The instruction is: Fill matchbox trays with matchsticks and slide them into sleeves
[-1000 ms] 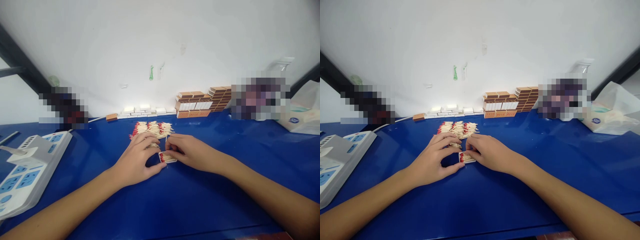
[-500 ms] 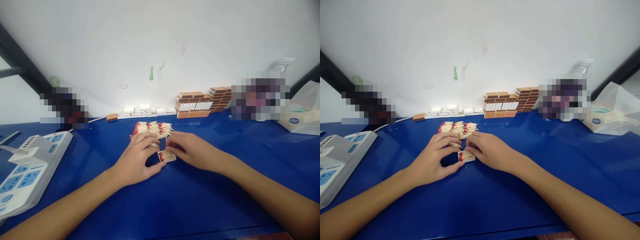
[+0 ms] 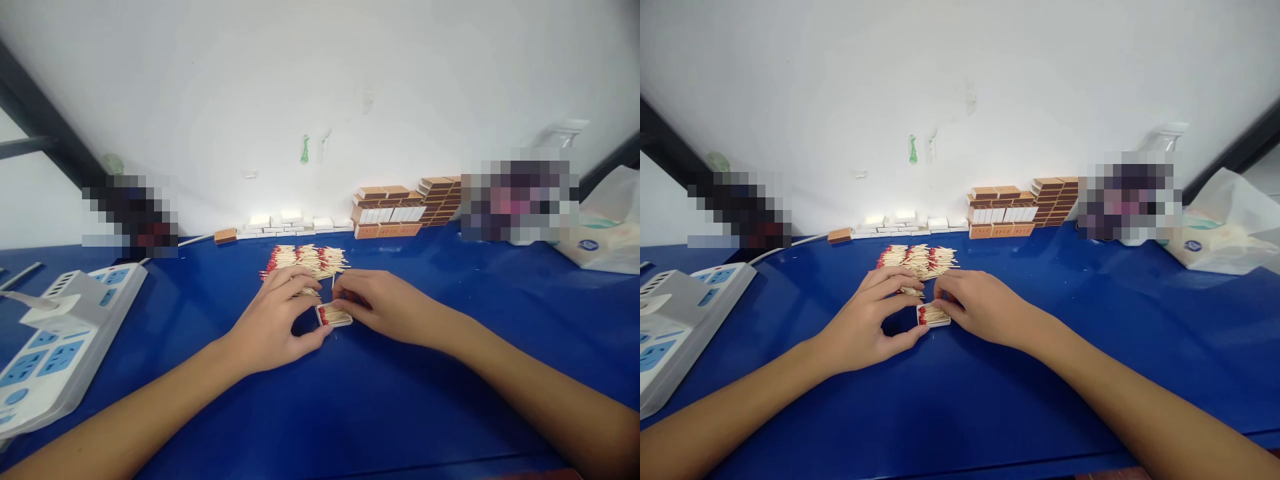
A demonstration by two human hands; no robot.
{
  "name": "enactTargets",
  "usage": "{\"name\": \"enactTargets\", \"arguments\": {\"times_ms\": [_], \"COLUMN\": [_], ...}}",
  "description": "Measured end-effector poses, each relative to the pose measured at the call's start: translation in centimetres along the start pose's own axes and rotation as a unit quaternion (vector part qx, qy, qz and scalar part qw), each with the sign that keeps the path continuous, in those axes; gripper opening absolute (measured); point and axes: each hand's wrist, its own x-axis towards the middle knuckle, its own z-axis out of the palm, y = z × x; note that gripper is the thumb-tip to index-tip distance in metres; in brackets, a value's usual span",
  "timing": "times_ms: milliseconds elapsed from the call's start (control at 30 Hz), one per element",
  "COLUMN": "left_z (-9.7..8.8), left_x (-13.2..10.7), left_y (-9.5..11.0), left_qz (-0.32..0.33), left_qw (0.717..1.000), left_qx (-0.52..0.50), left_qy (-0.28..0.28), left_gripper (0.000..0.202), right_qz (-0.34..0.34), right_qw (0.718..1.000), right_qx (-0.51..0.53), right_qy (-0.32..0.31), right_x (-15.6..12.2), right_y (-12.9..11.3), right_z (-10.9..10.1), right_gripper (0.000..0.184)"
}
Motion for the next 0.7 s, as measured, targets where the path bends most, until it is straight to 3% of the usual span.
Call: {"name": "enactTargets", "arguments": {"times_ms": [700], "left_z": [0.02], "left_x": [-0.16], "left_y": [-0.14], "left_qz": [-0.004], "left_qw": [0.999], "left_qx": [-0.002], "left_qy": [-0.034], "left_gripper": [0.026], "right_qz": [-0.004], "right_qw": [1.000], "right_qx": [0.019], "right_qy": [-0.013], "right_x": [-0.24], "right_y": [-0.23], "right_z": [0.24], "right_gripper": [0.011]}}
